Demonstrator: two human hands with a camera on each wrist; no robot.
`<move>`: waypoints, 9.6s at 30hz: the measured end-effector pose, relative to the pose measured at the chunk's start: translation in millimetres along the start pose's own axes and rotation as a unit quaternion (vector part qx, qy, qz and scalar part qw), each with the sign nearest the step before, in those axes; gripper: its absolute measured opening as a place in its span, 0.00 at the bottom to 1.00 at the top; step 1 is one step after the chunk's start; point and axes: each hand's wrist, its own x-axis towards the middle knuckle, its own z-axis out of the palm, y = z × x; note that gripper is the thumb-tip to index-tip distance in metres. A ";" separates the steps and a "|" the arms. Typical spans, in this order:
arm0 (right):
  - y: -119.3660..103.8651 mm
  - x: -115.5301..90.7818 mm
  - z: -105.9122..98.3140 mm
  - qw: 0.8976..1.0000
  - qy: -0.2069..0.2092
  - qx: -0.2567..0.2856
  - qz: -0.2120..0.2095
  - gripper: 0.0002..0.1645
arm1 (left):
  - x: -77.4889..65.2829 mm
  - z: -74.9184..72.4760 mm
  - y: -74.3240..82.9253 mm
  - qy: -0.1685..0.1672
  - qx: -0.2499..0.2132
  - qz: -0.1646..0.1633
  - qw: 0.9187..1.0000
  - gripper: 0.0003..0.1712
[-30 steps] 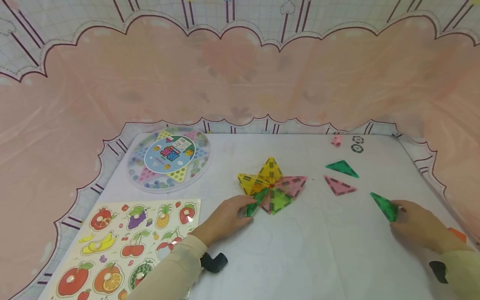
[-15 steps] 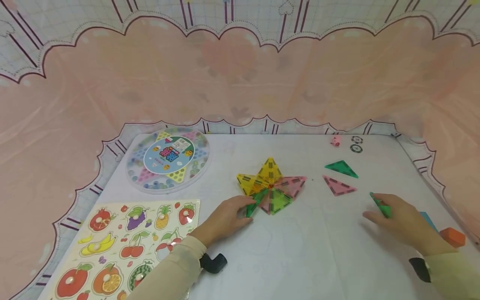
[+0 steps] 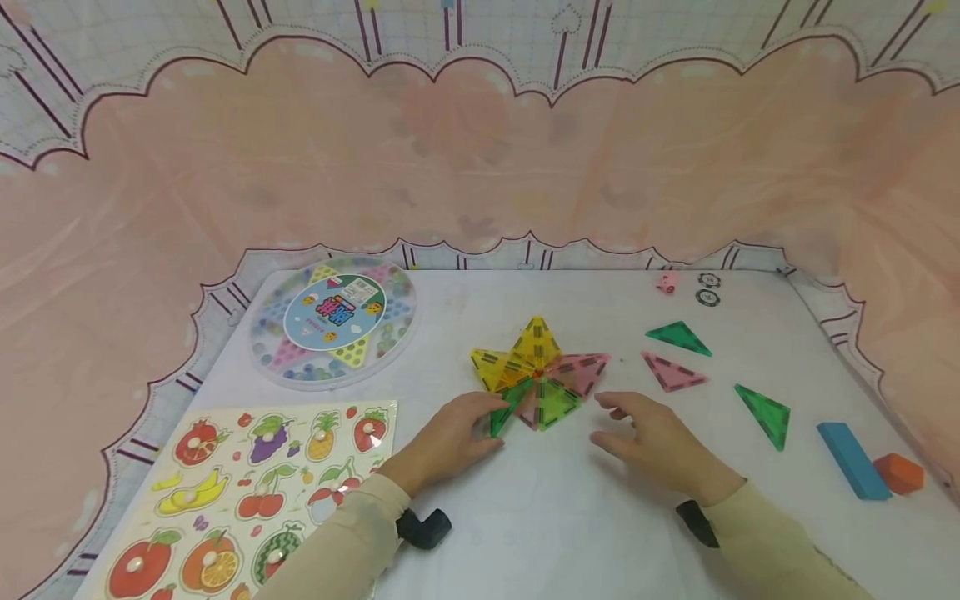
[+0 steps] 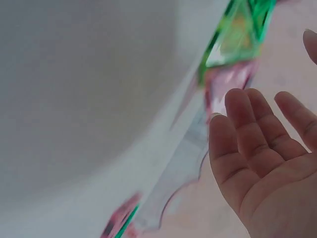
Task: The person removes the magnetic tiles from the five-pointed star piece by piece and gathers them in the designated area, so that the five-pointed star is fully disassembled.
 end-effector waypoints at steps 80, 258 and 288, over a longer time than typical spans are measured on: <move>-70.5 59.3 59.6 0.984 -0.091 0.136 0.075 0.29 | 60.9 -23.2 -36.9 0.009 -0.134 -0.151 0.979 0.28; 98.2 -50.8 -71.7 0.968 -0.020 -0.063 0.240 0.37 | 61.0 -23.6 -39.0 0.002 -0.128 -0.147 0.981 0.29; 8.9 -14.2 -42.2 0.995 0.023 -0.018 0.096 0.28 | 61.6 -22.0 -38.5 0.002 -0.141 -0.148 0.979 0.29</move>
